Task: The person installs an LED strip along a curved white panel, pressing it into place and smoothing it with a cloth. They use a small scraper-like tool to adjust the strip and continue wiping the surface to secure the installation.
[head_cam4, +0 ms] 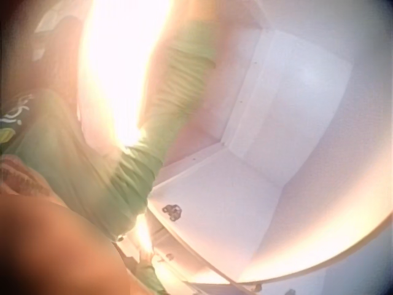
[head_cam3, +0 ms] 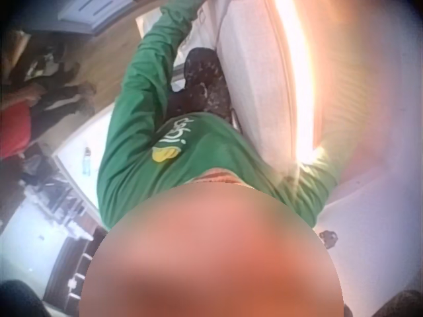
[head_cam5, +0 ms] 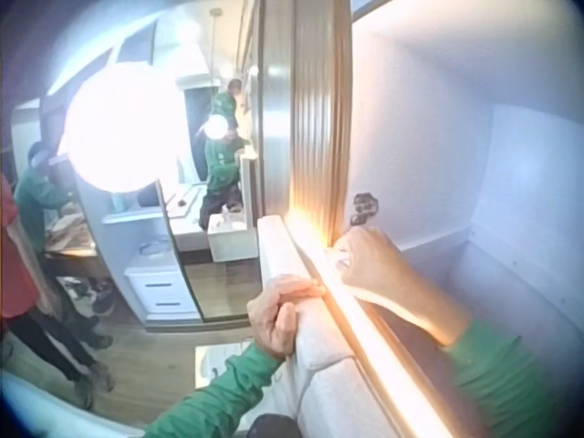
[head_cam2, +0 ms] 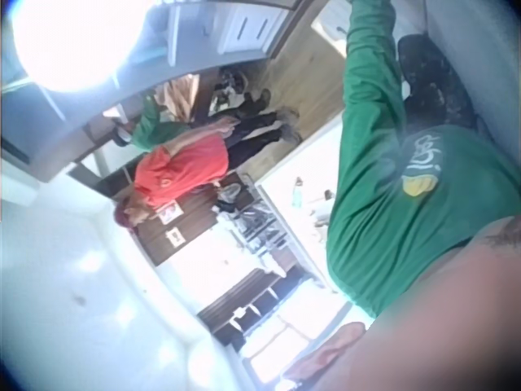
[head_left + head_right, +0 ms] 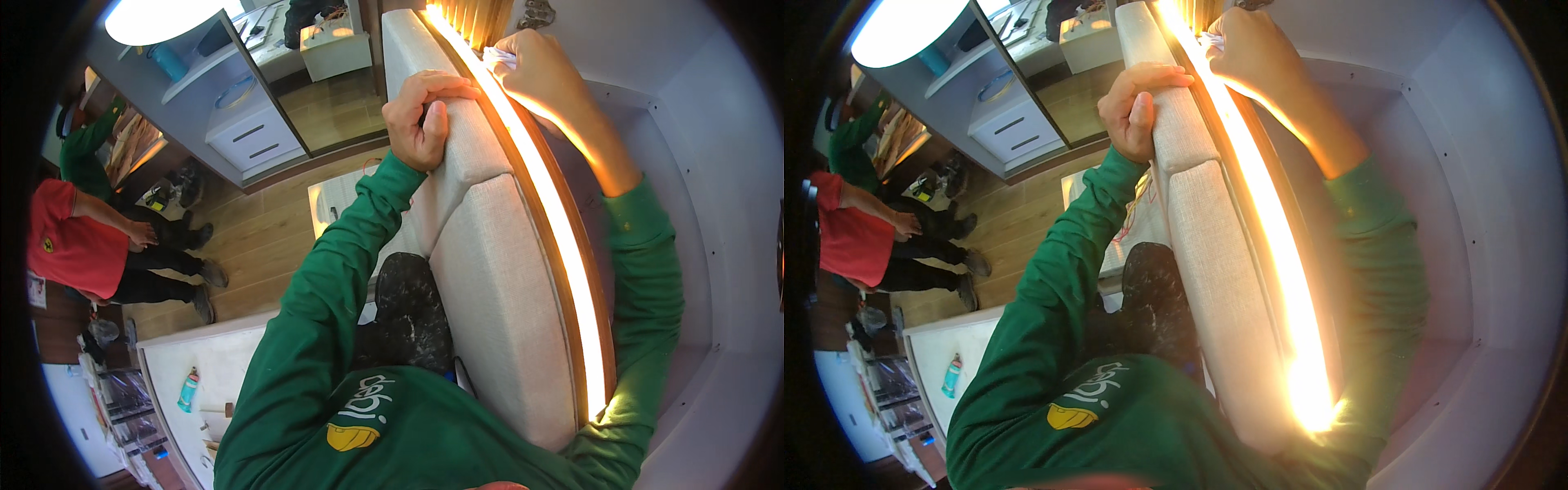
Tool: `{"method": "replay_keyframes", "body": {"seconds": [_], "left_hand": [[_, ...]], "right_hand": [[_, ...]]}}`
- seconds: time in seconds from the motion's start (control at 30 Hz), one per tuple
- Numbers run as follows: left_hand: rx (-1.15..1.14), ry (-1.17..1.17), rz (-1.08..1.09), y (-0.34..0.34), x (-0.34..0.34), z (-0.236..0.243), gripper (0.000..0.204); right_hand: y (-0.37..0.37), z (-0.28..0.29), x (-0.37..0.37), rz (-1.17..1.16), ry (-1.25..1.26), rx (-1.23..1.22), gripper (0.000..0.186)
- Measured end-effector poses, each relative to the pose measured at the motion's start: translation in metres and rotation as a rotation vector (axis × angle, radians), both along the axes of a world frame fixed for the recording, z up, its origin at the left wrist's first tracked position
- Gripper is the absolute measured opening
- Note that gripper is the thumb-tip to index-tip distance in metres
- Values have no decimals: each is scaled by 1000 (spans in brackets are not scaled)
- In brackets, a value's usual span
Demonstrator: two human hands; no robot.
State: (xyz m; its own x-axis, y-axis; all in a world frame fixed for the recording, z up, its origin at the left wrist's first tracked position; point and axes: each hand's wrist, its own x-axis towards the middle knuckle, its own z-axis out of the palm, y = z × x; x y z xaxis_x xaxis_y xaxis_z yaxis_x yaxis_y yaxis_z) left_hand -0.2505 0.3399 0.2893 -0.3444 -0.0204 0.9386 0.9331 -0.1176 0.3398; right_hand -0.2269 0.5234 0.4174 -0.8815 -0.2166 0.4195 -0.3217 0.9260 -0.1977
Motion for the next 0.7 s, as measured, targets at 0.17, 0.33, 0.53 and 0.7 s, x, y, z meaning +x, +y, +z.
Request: {"method": "replay_keyframes", "body": {"seconds": [0.17, 0.33, 0.53, 0.7], "left_hand": [[-14, -20, 9, 0, 1, 1, 33], [-1, -65, 4, 1, 4, 1, 34], [-36, -38, 22, 0, 4, 1, 36], [-34, -5, 26, 0, -1, 0, 37]], "right_hand": [[11, 12, 15, 5, -177, -153, 23], [22, 6, 50, 98, -150, -293, 18], [53, -8, 141, 294, -75, -264, 24], [52, -21, 102, 229, -31, -217, 22]]}}
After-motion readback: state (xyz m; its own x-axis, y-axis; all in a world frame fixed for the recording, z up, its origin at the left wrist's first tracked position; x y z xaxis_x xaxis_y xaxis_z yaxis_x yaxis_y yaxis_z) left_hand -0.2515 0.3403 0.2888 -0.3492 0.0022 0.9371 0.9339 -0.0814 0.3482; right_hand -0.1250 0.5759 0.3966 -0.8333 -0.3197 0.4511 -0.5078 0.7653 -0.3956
